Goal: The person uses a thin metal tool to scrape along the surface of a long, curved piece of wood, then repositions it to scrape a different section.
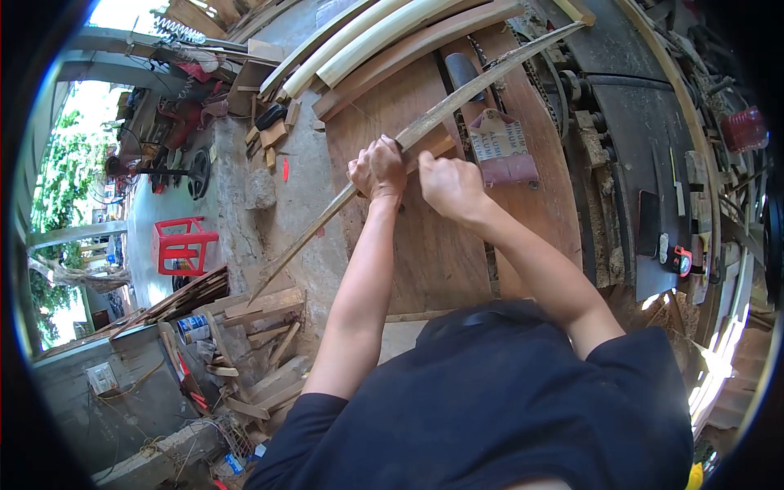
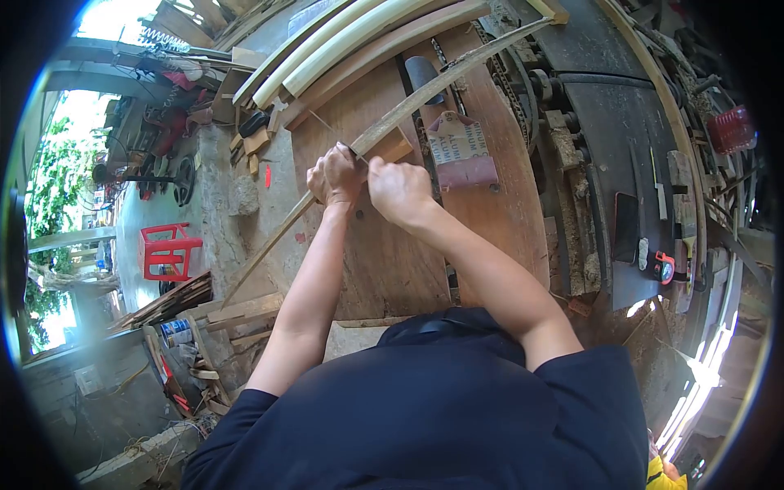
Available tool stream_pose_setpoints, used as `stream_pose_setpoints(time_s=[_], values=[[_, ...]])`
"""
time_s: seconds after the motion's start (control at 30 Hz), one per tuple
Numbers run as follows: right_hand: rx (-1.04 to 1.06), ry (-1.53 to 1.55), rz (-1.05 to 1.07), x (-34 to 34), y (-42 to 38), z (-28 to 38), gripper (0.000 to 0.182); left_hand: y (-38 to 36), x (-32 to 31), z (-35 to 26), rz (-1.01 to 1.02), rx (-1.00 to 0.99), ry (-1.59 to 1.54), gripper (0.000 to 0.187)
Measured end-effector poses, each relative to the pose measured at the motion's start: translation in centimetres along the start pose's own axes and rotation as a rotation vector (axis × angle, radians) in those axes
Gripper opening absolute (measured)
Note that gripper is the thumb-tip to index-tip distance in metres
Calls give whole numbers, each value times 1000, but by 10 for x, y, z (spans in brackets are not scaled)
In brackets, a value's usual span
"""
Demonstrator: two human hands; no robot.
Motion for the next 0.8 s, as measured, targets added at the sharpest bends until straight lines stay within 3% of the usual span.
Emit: stream_pose_setpoints(time_s=[0.13, 0.33, 0.5, 0.7, 0.8], values=[[-20, -45, 103, 23, -28, -4, 13, -1, -2, 2, -19, 20, 9, 43], [-5, -28, 0, -5, 7, 1, 16, -1, -6, 1, 0, 27, 5, 46], [-23, -26, 74, 22, -18, -2, 16, 2, -1, 0, -9, 39, 18, 46], [-26, -30, 40, -7, 8, -2, 17, 0, -3, -2, 26, 45, 30, 47], [-29, 8, 54, 9, -8, -4, 16, 2, -2, -1, 17, 43, 17, 47]])
Point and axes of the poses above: each hand's wrist, its own y-axis towards the middle knuckle, its own x-axis out of the back of the hand, z = x × y, the point moved 1 cm from there along y, towards the middle knuckle, and after that the axes turned 15 degrees about -z, right-handed, at the moved point
